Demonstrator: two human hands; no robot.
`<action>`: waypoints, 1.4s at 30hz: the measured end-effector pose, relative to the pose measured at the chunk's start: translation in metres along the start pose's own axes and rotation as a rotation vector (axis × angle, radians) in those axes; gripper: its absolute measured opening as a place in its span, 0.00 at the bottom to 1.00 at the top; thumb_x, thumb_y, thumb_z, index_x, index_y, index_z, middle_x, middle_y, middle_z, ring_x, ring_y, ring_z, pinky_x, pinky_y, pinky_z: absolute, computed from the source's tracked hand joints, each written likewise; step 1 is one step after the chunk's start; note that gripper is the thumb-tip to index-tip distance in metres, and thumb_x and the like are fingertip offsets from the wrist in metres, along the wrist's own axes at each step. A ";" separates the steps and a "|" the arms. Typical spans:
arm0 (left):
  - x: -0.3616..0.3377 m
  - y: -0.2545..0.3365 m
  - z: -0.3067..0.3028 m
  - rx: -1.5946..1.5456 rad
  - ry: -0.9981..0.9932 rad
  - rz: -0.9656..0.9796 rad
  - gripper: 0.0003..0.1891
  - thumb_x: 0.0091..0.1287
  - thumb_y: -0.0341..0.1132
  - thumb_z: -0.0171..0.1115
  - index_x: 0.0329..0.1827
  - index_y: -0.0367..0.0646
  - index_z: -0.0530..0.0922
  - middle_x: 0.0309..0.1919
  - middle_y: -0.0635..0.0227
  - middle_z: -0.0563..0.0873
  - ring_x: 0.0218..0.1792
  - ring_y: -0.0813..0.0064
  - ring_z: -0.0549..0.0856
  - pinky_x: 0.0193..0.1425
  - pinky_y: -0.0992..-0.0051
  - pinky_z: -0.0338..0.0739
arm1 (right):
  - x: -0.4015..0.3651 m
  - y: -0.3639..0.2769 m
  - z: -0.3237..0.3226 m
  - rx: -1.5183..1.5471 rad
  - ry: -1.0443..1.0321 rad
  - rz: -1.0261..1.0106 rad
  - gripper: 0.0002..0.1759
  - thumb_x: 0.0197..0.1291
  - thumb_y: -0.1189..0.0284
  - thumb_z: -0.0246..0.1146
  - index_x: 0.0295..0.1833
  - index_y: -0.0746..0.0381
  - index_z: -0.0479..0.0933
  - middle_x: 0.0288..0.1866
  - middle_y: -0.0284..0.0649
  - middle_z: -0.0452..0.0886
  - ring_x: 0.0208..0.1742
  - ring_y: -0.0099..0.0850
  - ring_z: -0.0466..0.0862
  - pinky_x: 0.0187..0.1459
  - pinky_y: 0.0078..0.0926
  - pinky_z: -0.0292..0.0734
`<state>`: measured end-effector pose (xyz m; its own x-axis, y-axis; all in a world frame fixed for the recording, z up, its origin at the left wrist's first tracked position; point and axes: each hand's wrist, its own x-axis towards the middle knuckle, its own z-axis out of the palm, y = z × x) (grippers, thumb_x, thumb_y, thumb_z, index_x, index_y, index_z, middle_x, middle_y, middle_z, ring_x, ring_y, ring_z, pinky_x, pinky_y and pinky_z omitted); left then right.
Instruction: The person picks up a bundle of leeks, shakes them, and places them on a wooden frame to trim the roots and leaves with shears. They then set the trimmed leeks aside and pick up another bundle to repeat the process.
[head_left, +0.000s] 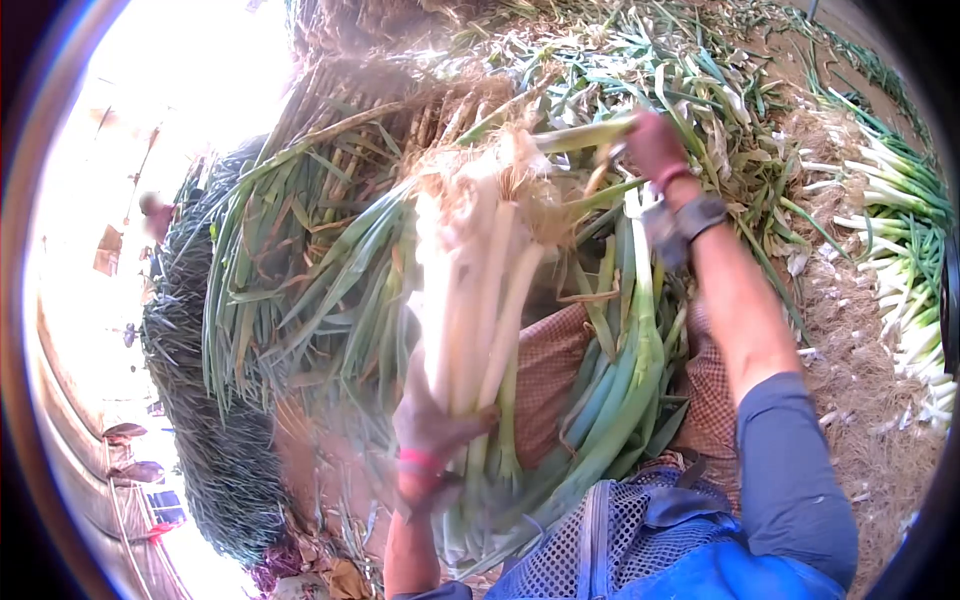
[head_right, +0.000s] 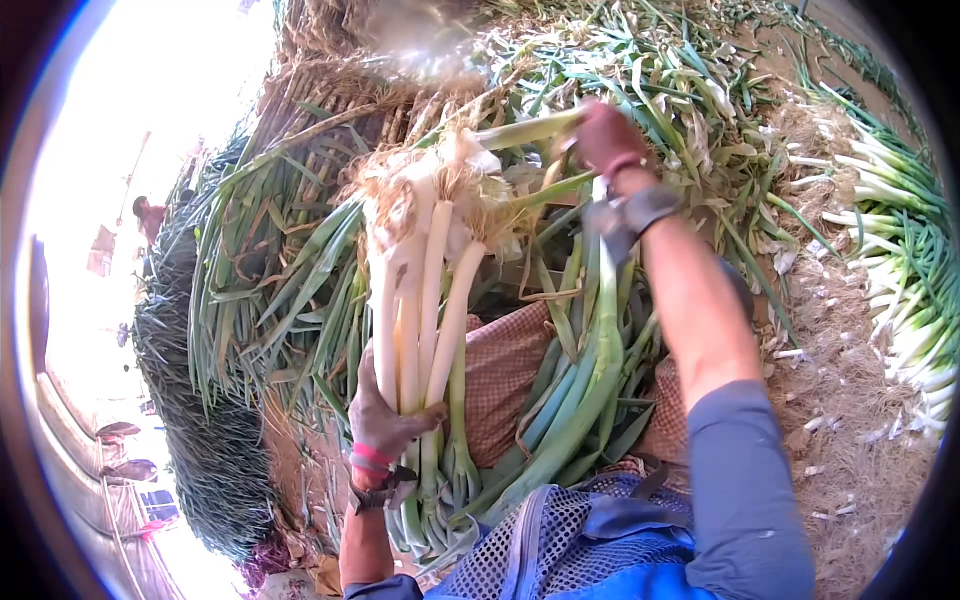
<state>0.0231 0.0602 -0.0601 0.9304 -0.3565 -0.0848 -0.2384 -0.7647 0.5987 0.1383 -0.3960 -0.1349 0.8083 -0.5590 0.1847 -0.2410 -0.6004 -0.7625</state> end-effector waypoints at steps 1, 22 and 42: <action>-0.004 -0.006 0.001 -0.008 0.006 -0.015 0.68 0.40 0.50 0.93 0.84 0.38 0.61 0.59 0.49 0.90 0.56 0.53 0.93 0.61 0.58 0.88 | 0.015 0.015 -0.030 -0.045 0.016 0.094 0.16 0.82 0.67 0.53 0.55 0.57 0.88 0.36 0.39 0.93 0.32 0.25 0.91 0.34 0.29 0.89; -0.006 0.012 0.004 -0.202 -0.044 0.104 0.60 0.39 0.43 0.91 0.80 0.37 0.69 0.56 0.51 0.90 0.52 0.58 0.93 0.57 0.61 0.88 | -0.114 -0.020 0.157 0.133 -0.440 -0.370 0.35 0.63 0.58 0.74 0.73 0.57 0.72 0.68 0.53 0.81 0.67 0.44 0.83 0.69 0.41 0.80; -0.005 -0.009 0.013 0.191 0.082 0.104 0.69 0.40 0.51 0.93 0.84 0.31 0.60 0.62 0.42 0.86 0.57 0.46 0.91 0.61 0.55 0.88 | -0.082 -0.029 -0.090 -0.248 -1.175 -0.140 0.24 0.48 0.61 0.81 0.49 0.62 0.86 0.44 0.45 0.91 0.46 0.35 0.90 0.52 0.39 0.86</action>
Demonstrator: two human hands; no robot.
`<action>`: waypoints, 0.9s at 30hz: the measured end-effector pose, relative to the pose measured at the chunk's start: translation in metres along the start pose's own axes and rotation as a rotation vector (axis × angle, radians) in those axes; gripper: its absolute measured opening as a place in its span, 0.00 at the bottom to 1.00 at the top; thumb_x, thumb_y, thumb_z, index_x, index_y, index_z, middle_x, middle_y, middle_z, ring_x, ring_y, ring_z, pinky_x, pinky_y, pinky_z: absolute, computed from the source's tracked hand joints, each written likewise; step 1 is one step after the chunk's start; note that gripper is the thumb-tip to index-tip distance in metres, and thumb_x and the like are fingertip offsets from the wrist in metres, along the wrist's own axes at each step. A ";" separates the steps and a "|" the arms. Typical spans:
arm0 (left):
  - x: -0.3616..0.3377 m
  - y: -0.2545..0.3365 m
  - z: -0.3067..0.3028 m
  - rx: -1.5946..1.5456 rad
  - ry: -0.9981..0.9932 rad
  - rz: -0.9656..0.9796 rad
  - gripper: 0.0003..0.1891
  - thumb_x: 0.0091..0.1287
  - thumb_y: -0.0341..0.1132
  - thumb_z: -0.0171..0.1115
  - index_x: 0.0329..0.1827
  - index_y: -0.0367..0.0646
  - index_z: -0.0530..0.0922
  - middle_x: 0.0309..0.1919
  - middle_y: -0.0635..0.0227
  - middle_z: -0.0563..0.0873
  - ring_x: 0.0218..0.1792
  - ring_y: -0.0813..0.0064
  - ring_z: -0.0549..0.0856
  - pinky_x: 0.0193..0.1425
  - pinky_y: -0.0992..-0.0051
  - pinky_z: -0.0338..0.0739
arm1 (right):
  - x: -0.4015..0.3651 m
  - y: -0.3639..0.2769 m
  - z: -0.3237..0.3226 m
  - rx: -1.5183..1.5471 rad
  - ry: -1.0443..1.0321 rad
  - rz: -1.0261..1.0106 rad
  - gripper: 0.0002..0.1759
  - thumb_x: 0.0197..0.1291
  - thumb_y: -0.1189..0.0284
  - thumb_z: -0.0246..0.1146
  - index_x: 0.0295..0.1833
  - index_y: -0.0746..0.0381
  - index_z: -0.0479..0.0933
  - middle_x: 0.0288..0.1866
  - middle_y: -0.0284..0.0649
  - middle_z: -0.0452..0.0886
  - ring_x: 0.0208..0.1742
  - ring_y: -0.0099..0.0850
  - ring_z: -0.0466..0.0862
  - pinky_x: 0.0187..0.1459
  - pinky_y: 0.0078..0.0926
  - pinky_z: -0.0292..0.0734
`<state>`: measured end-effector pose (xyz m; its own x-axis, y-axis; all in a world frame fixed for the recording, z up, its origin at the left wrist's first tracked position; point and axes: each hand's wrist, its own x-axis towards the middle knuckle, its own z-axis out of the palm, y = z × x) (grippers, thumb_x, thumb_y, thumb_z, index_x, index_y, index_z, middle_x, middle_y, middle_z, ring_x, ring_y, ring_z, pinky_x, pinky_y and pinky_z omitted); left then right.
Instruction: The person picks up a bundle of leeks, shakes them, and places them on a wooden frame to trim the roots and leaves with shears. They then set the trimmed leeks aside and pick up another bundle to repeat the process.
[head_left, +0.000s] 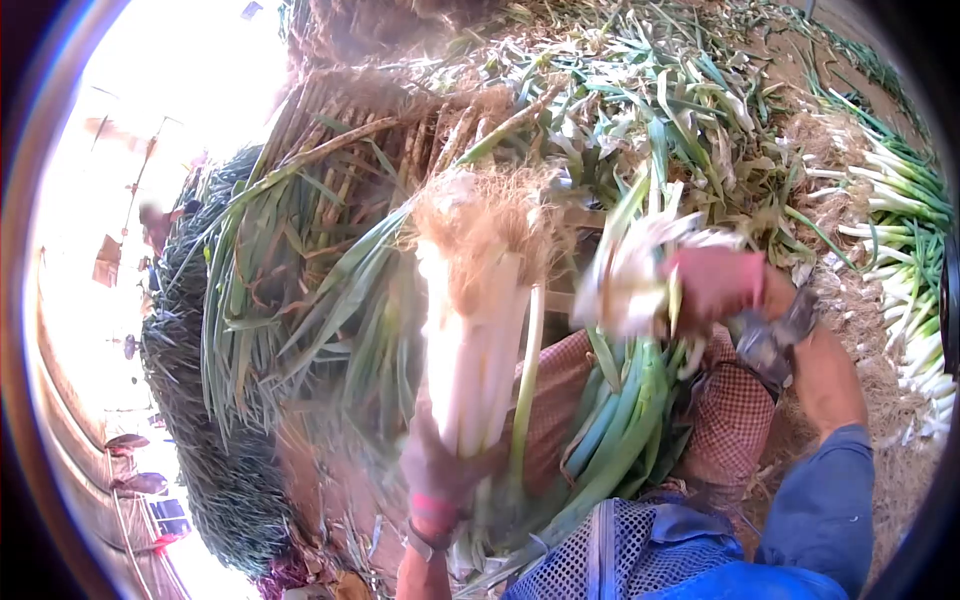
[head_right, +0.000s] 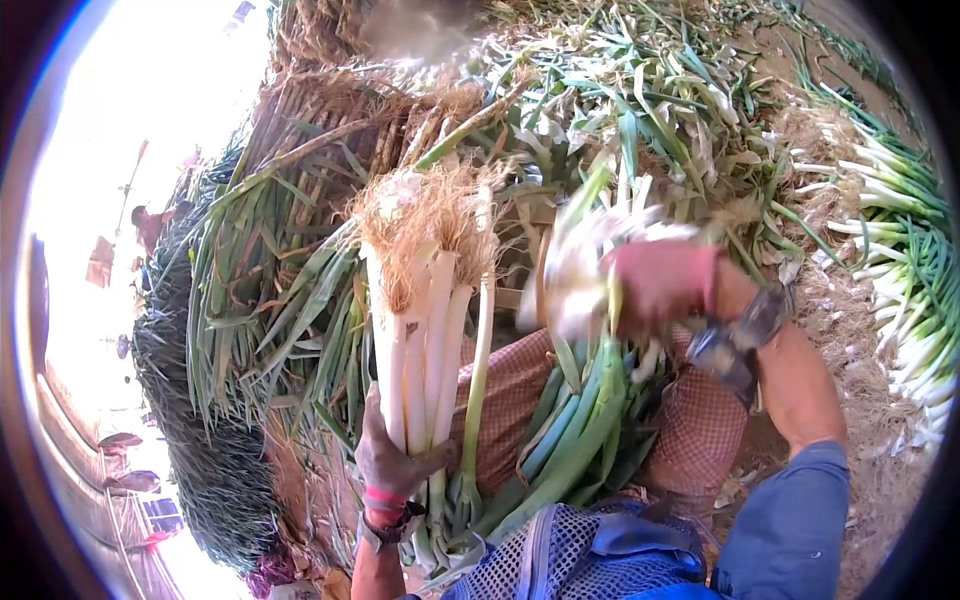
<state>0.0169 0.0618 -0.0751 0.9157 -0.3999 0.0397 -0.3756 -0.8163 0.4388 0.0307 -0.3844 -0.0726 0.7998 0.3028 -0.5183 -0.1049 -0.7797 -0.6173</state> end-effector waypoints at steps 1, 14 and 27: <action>-0.001 0.001 0.001 -0.003 0.008 -0.007 0.69 0.40 0.51 0.93 0.84 0.31 0.60 0.62 0.42 0.86 0.57 0.46 0.91 0.61 0.55 0.88 | -0.007 -0.018 -0.004 -0.063 -0.024 -0.090 0.24 0.49 0.59 0.81 0.47 0.62 0.87 0.41 0.45 0.91 0.43 0.36 0.90 0.50 0.40 0.86; -0.019 0.026 0.038 0.379 0.225 0.131 0.60 0.51 0.56 0.84 0.85 0.36 0.64 0.48 0.50 0.83 0.39 0.49 0.87 0.42 0.50 0.82 | -0.001 -0.129 -0.090 -0.266 0.612 -0.020 0.32 0.73 0.51 0.69 0.69 0.65 0.83 0.51 0.53 0.90 0.51 0.38 0.91 0.59 0.39 0.86; -0.036 0.032 0.057 0.564 0.151 0.168 0.37 0.72 0.52 0.65 0.82 0.46 0.72 0.55 0.48 0.81 0.48 0.50 0.83 0.52 0.48 0.79 | 0.101 -0.096 -0.040 -0.879 0.523 0.093 0.12 0.72 0.68 0.65 0.56 0.58 0.87 0.47 0.48 0.91 0.47 0.44 0.92 0.51 0.39 0.88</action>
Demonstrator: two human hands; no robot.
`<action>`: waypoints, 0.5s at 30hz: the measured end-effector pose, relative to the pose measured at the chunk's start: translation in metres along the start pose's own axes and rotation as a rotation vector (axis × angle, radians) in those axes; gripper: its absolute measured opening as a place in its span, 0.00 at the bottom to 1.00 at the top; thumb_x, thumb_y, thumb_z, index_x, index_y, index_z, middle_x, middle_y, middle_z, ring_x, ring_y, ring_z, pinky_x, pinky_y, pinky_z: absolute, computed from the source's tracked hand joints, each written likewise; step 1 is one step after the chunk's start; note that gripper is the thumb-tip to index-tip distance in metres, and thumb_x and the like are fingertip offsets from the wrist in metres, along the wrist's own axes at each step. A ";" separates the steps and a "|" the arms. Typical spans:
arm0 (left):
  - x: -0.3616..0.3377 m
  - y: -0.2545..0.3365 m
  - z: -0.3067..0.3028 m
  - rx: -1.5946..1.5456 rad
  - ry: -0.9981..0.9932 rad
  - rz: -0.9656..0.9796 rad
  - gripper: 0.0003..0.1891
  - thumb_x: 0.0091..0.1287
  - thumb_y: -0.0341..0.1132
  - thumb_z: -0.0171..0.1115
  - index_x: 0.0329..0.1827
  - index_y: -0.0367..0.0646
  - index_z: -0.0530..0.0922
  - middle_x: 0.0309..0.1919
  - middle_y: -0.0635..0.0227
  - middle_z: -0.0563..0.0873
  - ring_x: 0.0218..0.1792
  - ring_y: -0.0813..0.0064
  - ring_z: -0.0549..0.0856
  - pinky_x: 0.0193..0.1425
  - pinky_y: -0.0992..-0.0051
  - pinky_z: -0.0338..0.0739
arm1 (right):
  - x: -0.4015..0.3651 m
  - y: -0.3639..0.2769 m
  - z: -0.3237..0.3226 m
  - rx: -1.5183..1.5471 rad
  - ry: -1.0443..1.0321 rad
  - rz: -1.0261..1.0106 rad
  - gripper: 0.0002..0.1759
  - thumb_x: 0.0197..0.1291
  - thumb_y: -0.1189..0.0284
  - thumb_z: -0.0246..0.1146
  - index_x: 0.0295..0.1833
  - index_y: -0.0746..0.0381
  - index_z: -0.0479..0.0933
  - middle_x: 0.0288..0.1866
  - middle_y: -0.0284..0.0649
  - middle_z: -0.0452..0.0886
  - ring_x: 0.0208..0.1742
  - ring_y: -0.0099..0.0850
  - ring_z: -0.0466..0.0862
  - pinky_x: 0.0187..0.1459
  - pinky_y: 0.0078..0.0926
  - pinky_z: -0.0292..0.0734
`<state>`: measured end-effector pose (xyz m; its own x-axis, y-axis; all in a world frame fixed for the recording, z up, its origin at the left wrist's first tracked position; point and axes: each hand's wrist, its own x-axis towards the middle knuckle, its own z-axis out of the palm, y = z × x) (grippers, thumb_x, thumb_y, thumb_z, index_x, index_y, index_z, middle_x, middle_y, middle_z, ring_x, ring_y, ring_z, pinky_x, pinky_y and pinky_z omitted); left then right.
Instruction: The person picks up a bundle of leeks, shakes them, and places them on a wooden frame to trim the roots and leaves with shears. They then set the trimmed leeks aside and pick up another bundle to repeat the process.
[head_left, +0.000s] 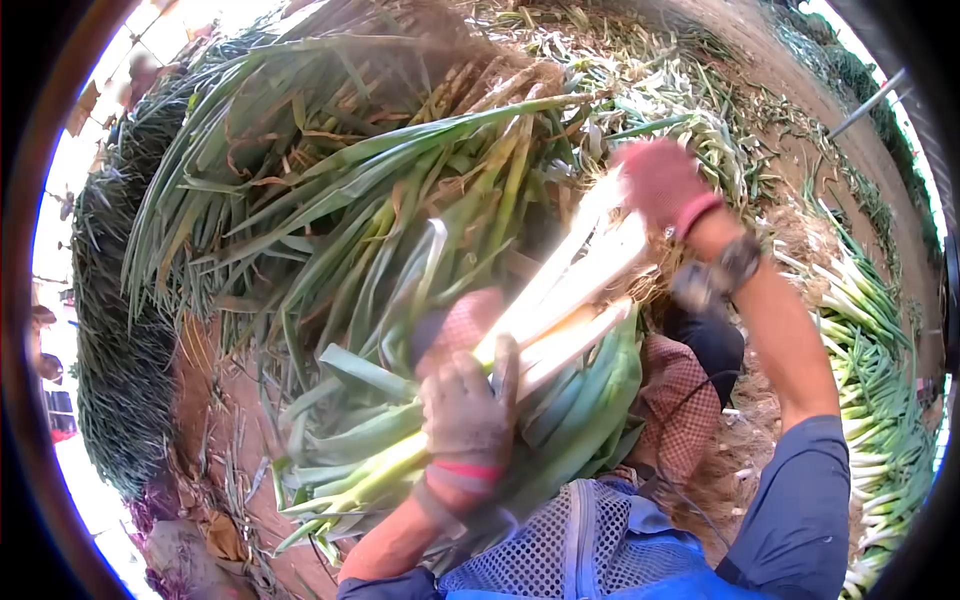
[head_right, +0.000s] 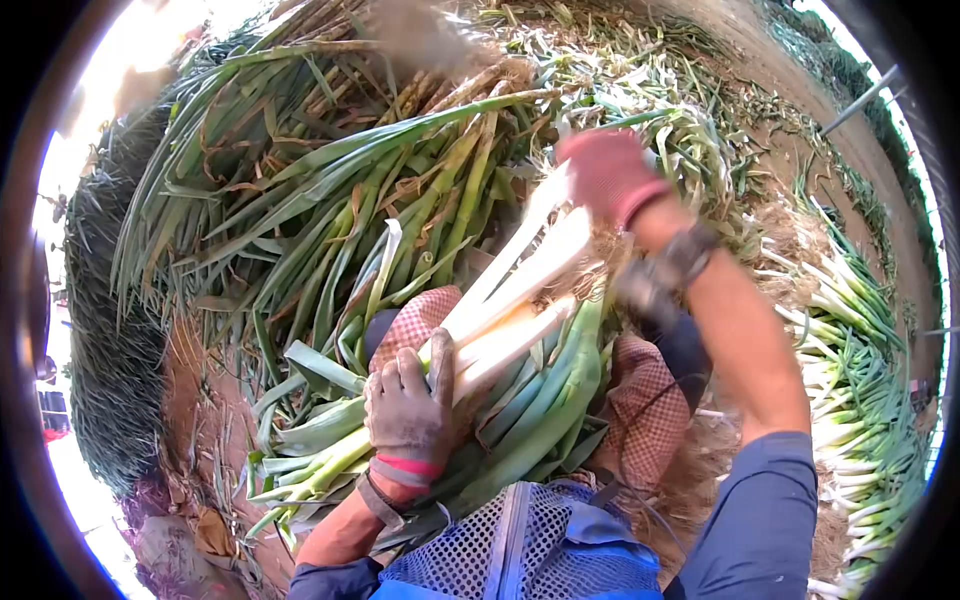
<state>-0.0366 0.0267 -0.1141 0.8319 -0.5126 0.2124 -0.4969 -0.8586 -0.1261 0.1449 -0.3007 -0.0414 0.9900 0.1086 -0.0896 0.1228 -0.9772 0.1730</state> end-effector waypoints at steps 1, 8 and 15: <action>0.003 -0.002 -0.002 -0.006 -0.018 0.005 0.37 0.72 0.52 0.65 0.82 0.46 0.73 0.55 0.49 0.82 0.48 0.50 0.83 0.52 0.48 0.79 | 0.010 0.053 0.010 0.063 0.105 0.280 0.11 0.74 0.72 0.62 0.56 0.58 0.87 0.46 0.48 0.90 0.44 0.42 0.91 0.46 0.38 0.88; 0.012 -0.008 -0.011 -0.164 -0.032 -0.044 0.39 0.72 0.52 0.65 0.82 0.42 0.71 0.57 0.47 0.82 0.53 0.48 0.84 0.58 0.47 0.78 | -0.059 0.196 -0.041 0.039 0.357 0.522 0.22 0.74 0.55 0.65 0.58 0.63 0.84 0.47 0.56 0.91 0.49 0.49 0.92 0.51 0.51 0.86; 0.012 -0.004 -0.001 -0.097 0.065 0.006 0.38 0.70 0.55 0.68 0.79 0.44 0.73 0.52 0.50 0.81 0.47 0.51 0.82 0.51 0.50 0.77 | -0.036 0.003 -0.052 0.104 -0.349 0.042 0.31 0.70 0.38 0.65 0.41 0.56 0.92 0.32 0.42 0.90 0.30 0.32 0.85 0.35 0.29 0.80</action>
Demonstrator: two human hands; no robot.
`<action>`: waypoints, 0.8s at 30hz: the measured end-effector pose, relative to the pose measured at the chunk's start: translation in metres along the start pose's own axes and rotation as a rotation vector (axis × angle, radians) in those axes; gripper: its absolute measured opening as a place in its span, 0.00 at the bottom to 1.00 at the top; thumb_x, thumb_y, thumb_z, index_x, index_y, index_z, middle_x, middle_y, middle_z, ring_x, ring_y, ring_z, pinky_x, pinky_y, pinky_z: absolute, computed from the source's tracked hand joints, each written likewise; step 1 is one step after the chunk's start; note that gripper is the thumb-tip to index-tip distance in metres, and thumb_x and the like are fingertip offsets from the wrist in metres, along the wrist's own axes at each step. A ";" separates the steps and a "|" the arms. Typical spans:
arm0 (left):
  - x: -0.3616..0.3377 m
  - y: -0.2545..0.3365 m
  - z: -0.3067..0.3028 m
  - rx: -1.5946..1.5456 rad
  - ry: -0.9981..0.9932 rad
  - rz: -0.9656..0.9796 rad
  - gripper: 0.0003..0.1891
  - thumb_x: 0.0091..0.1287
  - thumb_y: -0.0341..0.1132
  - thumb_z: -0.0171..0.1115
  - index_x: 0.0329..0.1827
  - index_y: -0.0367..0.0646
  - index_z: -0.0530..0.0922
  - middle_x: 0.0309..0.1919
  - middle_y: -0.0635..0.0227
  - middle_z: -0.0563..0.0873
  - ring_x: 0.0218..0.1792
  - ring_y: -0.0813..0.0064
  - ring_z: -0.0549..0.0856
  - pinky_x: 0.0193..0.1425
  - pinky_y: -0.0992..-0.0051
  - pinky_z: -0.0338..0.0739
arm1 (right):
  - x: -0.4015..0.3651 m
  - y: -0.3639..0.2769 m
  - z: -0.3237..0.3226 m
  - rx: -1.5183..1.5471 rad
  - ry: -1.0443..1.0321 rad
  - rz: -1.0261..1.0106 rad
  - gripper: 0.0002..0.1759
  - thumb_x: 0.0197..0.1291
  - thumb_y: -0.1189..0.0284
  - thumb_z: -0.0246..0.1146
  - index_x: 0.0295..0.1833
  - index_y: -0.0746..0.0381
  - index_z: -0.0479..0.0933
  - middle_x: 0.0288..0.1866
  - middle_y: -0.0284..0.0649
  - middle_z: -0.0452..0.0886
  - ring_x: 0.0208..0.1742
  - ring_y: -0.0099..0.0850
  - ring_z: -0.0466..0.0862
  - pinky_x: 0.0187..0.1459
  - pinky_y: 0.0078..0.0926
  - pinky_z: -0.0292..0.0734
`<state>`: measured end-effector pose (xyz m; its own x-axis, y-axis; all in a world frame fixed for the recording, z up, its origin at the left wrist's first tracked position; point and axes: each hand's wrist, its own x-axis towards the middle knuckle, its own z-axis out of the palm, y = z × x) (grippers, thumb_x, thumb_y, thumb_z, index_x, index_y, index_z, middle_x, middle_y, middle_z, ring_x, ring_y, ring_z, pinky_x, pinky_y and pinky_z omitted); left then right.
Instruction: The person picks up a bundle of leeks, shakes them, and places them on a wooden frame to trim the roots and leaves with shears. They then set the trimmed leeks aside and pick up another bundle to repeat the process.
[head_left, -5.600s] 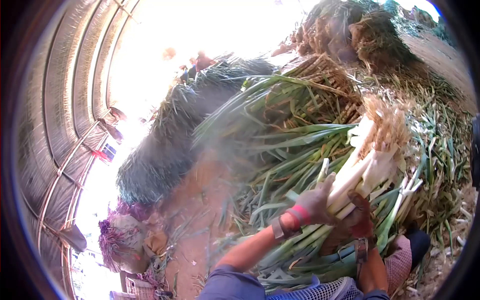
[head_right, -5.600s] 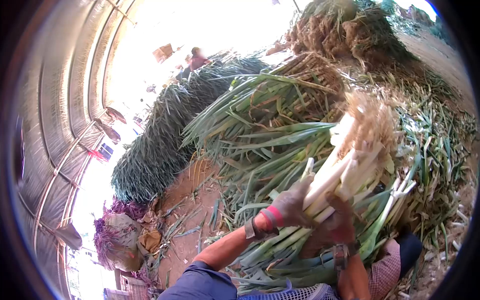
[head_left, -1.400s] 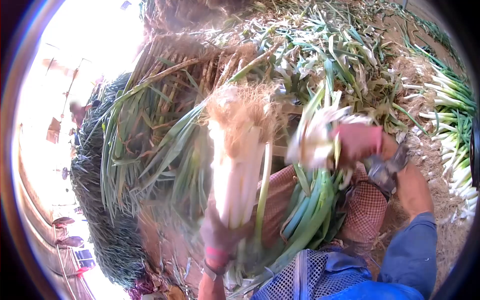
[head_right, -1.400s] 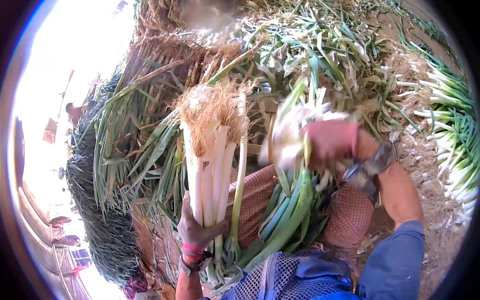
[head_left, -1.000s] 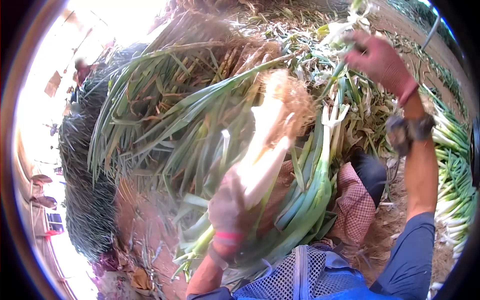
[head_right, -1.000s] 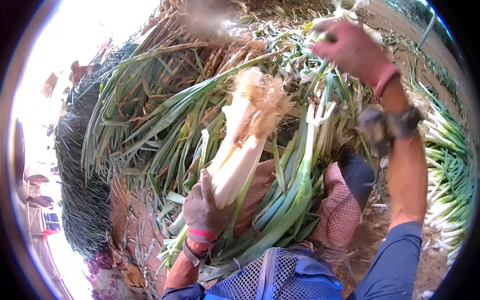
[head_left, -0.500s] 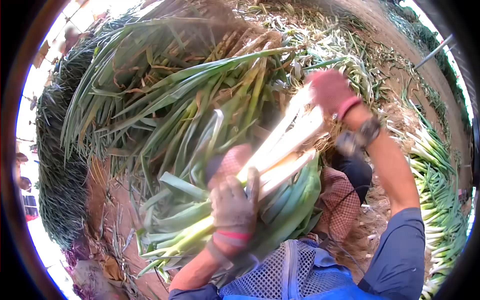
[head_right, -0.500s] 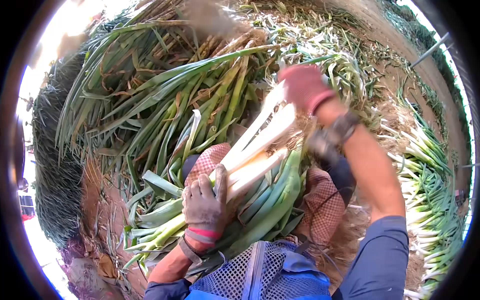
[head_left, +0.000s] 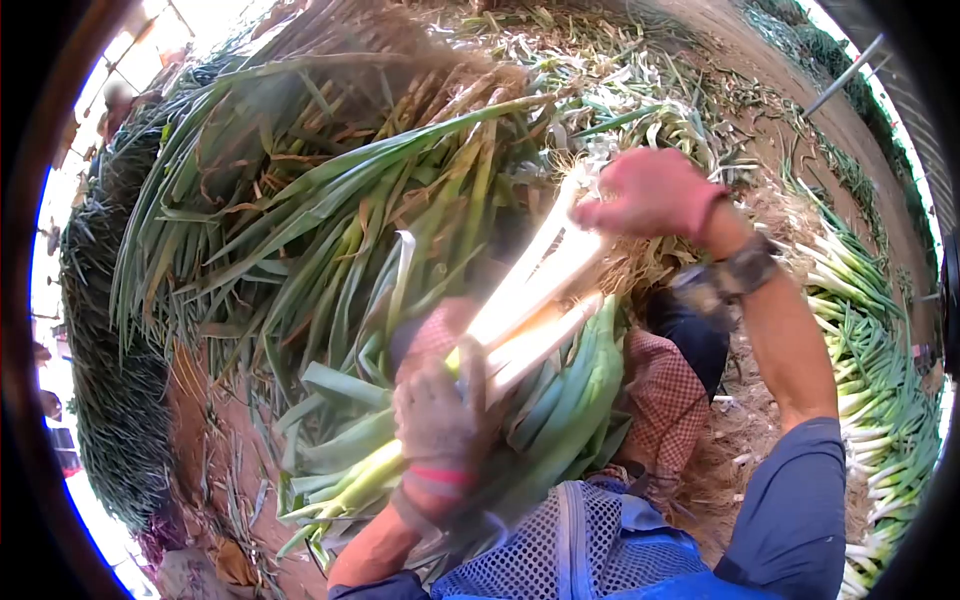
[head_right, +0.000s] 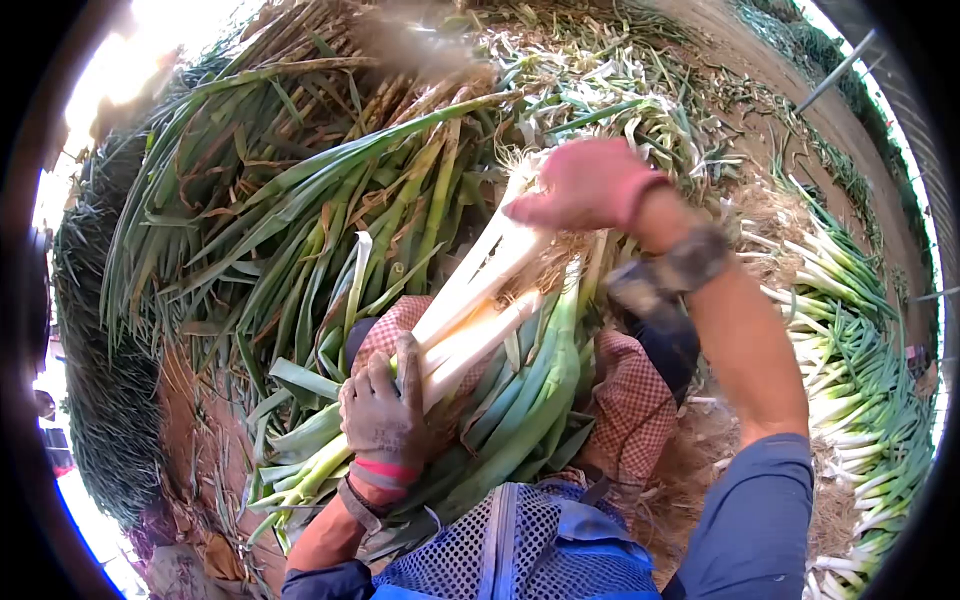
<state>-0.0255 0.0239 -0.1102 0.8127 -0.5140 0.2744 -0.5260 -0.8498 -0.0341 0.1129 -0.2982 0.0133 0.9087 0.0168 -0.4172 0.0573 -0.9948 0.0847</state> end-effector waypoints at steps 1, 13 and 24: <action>-0.003 0.001 0.000 0.029 -0.053 -0.004 0.40 0.71 0.52 0.66 0.83 0.42 0.70 0.58 0.47 0.81 0.53 0.48 0.84 0.58 0.47 0.78 | 0.003 -0.015 0.008 0.069 -0.019 -0.057 0.30 0.67 0.40 0.67 0.38 0.58 0.91 0.32 0.45 0.90 0.32 0.36 0.87 0.36 0.32 0.81; -0.008 -0.011 -0.004 -0.061 -0.069 -0.002 0.48 0.62 0.53 0.76 0.84 0.42 0.69 0.58 0.47 0.81 0.54 0.47 0.83 0.61 0.47 0.77 | -0.005 0.164 0.035 -0.061 0.465 0.655 0.13 0.74 0.59 0.67 0.50 0.54 0.90 0.47 0.47 0.93 0.42 0.34 0.92 0.47 0.38 0.86; 0.002 -0.009 -0.011 -0.055 0.106 0.056 0.32 0.68 0.50 0.68 0.72 0.42 0.77 0.47 0.55 0.81 0.42 0.55 0.81 0.46 0.55 0.76 | 0.040 0.029 0.046 0.213 0.344 -0.083 0.18 0.71 0.58 0.65 0.53 0.61 0.87 0.56 0.52 0.91 0.57 0.48 0.92 0.61 0.46 0.86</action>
<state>-0.0217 0.0312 -0.0991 0.7520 -0.5432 0.3734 -0.5854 -0.8107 -0.0003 0.1315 -0.3306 -0.0428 0.9918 0.0952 -0.0853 0.0826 -0.9866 -0.1404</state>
